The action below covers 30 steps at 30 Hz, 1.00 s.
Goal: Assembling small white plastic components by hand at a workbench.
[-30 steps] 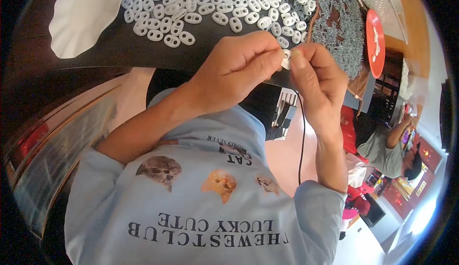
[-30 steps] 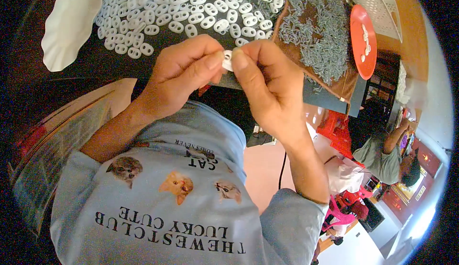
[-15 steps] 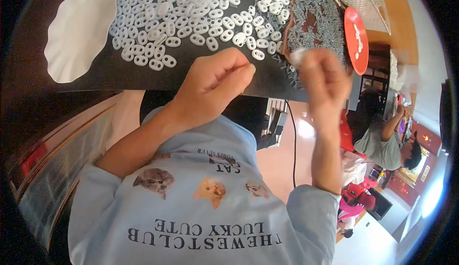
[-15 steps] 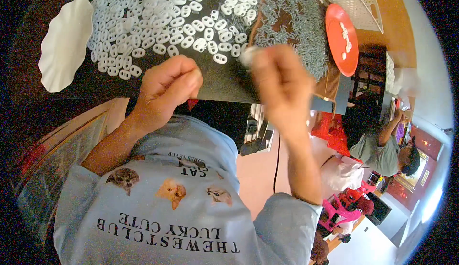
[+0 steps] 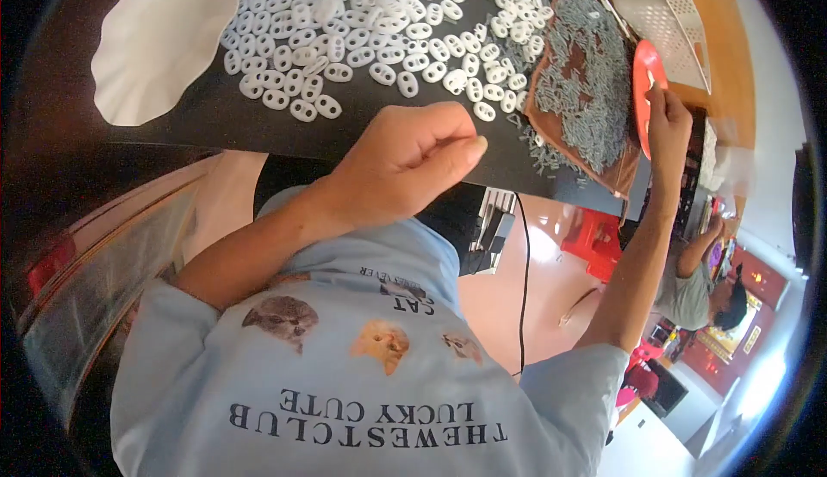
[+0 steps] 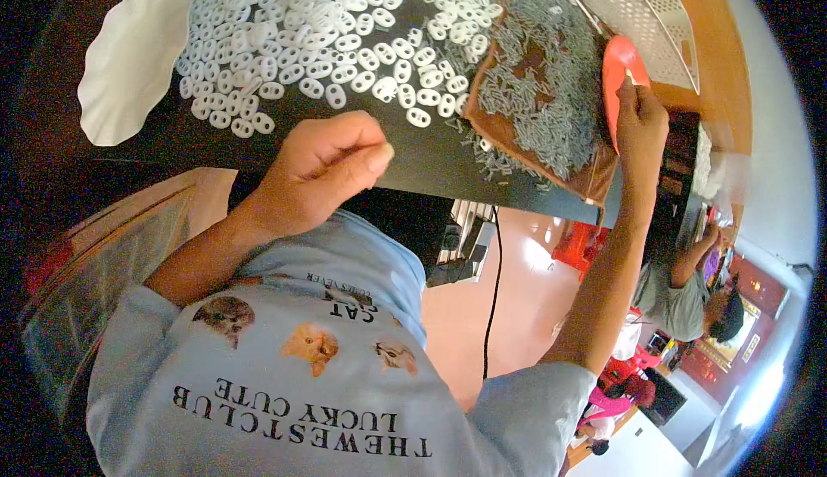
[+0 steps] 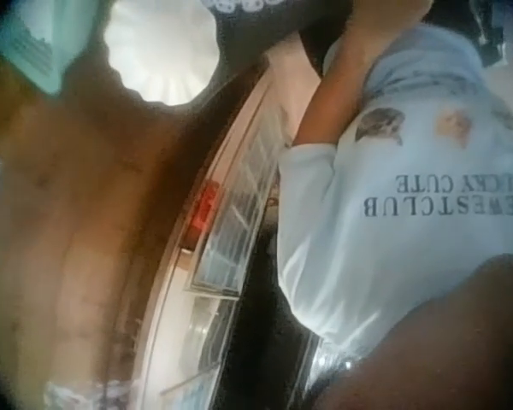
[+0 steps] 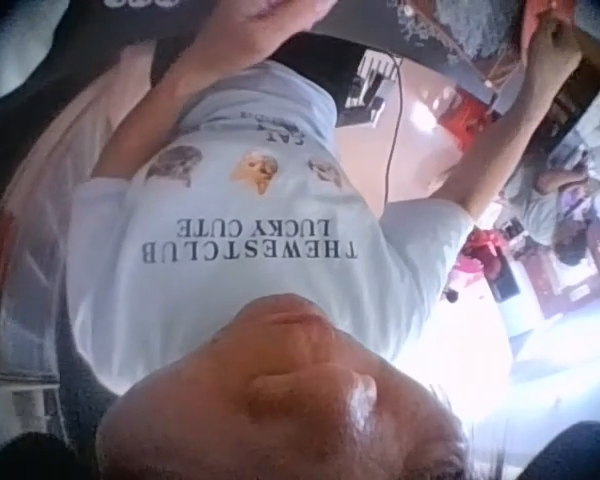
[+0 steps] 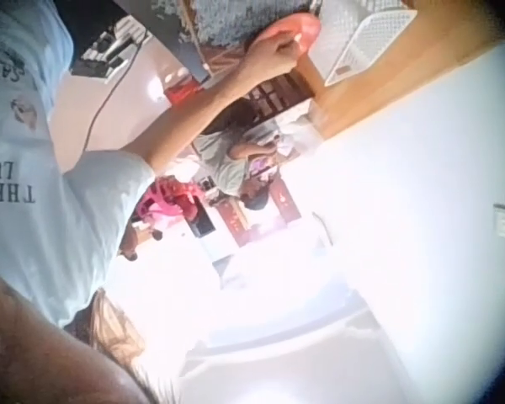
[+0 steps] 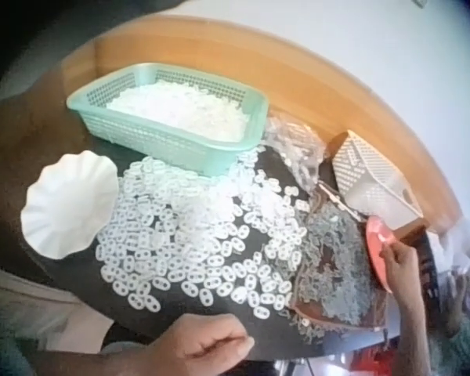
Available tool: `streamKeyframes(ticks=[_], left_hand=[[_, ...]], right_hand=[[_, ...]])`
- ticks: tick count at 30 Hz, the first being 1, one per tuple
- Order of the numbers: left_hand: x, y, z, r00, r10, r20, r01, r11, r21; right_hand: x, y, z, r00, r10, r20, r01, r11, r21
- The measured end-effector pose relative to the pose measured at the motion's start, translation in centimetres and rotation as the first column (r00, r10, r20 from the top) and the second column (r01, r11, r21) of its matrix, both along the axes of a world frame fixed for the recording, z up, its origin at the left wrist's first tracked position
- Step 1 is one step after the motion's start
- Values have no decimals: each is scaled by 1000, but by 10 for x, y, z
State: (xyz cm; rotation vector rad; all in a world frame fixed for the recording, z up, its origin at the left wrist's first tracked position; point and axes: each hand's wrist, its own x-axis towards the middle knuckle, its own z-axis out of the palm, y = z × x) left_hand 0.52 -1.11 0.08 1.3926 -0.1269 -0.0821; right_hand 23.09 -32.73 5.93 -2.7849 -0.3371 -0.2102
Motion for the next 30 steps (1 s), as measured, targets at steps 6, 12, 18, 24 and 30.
streamKeyframes(ticks=[6,12,18,24,30], left_hand=[[1,0,-1,1000,-9,7,9,1000,6],[1,0,-3,999,19,41,-21,999,32],[3,0,-2,987,60,146,-69,996,57],[6,2,-2,987,58,153,-68,996,63],[6,2,-4,985,69,161,-79,995,59]], right_hand=[[-54,132,7,858,510,-59,-496,853,165],[-41,204,1,647,750,141,-742,661,-113],[-33,207,-17,572,819,46,-794,567,-218],[-46,208,-9,633,774,-18,-772,630,-87],[-52,226,0,673,738,-47,-724,644,-248]])
